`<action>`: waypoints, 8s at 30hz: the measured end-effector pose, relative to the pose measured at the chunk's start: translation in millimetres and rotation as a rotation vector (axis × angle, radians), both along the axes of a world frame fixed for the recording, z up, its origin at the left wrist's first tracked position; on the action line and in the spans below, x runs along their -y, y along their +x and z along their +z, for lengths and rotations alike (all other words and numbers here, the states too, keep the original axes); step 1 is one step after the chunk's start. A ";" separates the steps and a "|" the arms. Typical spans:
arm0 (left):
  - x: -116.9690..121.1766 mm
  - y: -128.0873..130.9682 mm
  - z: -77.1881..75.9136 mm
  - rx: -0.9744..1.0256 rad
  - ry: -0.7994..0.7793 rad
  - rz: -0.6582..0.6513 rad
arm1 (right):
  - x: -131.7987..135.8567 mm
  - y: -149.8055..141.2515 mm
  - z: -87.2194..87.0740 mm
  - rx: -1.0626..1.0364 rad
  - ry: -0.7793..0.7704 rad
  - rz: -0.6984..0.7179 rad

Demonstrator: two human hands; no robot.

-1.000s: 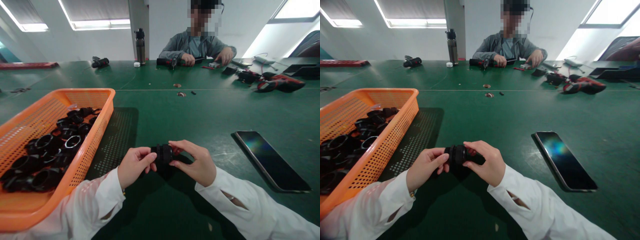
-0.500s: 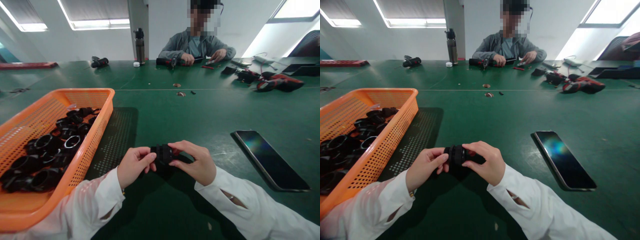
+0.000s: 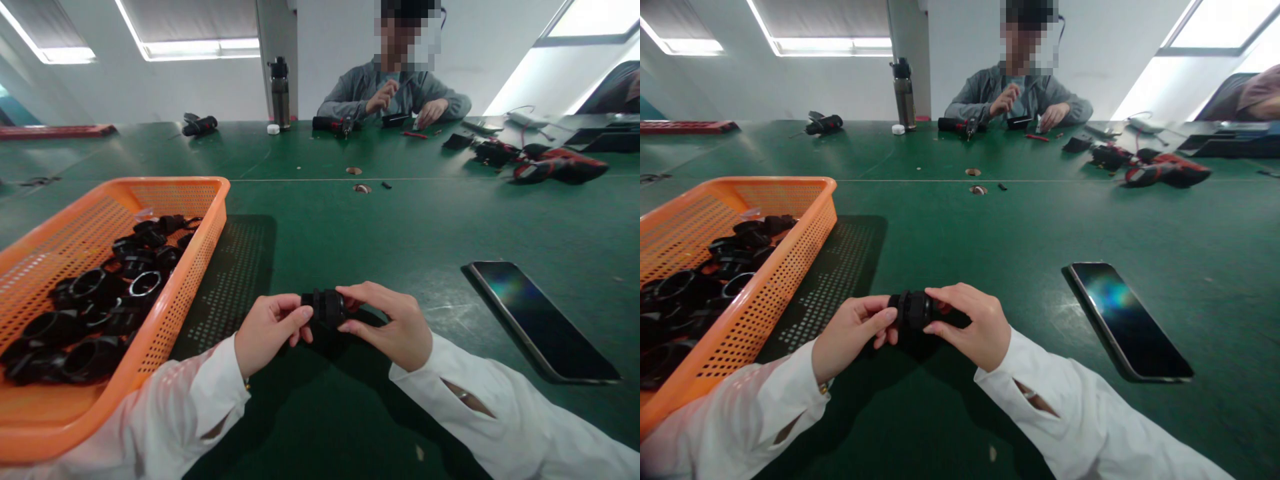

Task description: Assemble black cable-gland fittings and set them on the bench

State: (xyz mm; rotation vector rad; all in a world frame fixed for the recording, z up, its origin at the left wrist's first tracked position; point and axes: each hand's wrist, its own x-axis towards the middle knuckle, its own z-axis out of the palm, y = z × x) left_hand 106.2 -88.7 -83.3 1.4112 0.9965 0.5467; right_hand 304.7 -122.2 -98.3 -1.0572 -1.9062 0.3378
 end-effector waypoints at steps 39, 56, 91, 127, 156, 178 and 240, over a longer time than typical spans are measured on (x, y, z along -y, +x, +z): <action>1.1 1.5 1.2 -0.004 -0.025 0.016 | 1.1 -0.1 -1.1 0.008 -0.036 0.008; 1.1 2.1 0.0 0.018 -0.029 0.028 | 1.7 -0.3 -1.9 -0.016 -0.103 -0.021; 1.0 1.3 1.5 -0.016 0.005 0.019 | 0.2 0.4 1.2 0.036 -0.039 -0.003; 0.9 2.2 1.9 -0.008 -0.007 0.022 | 0.6 0.5 -5.1 0.020 -0.073 0.013; 1.2 1.7 -0.9 -0.001 -0.016 0.015 | 0.7 -0.1 -0.2 0.033 -0.078 0.006; 1.0 0.2 -0.4 -0.005 -0.002 0.004 | 0.5 -0.3 -0.5 0.073 -0.080 -0.017; 1.1 2.1 0.6 -0.001 -0.005 0.010 | 0.7 0.0 0.1 0.024 -0.103 -0.012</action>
